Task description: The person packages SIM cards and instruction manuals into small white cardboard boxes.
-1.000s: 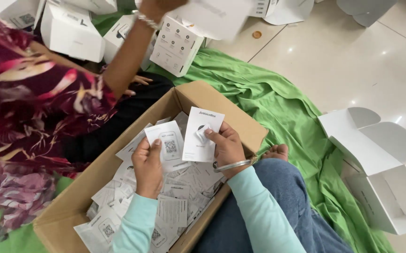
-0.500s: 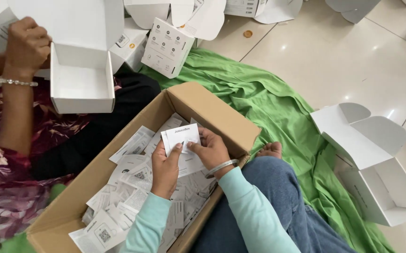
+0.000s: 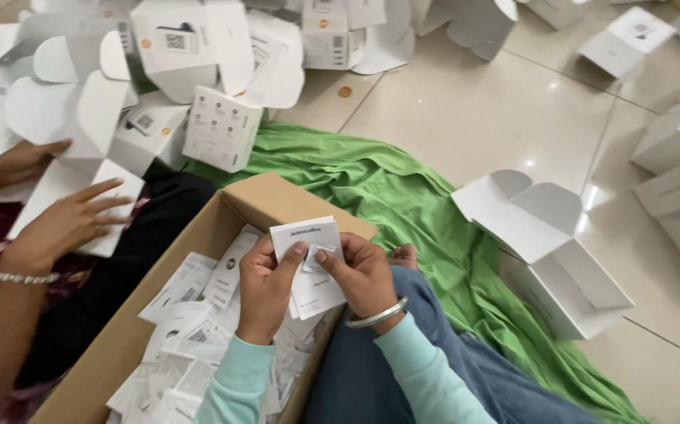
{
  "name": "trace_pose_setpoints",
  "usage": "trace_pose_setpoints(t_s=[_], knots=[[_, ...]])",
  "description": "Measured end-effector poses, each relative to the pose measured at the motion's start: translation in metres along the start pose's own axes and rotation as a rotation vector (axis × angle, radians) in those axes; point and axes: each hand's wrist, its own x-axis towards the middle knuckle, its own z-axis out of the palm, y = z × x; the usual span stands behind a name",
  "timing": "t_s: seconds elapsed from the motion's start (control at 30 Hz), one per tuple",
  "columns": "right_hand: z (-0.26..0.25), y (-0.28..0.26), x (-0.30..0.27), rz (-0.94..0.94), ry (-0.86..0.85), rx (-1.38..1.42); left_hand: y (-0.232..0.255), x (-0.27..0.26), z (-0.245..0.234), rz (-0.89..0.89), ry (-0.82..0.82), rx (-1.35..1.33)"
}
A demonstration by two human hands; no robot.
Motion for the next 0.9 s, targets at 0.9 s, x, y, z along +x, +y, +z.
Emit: trace_pose_setpoints(t_s=[0.9], knots=[[-0.379, -0.044, -0.155, -0.038, 0.973, 0.108, -0.274, 0.026, 0.357, -0.648, -0.736, 0.16]])
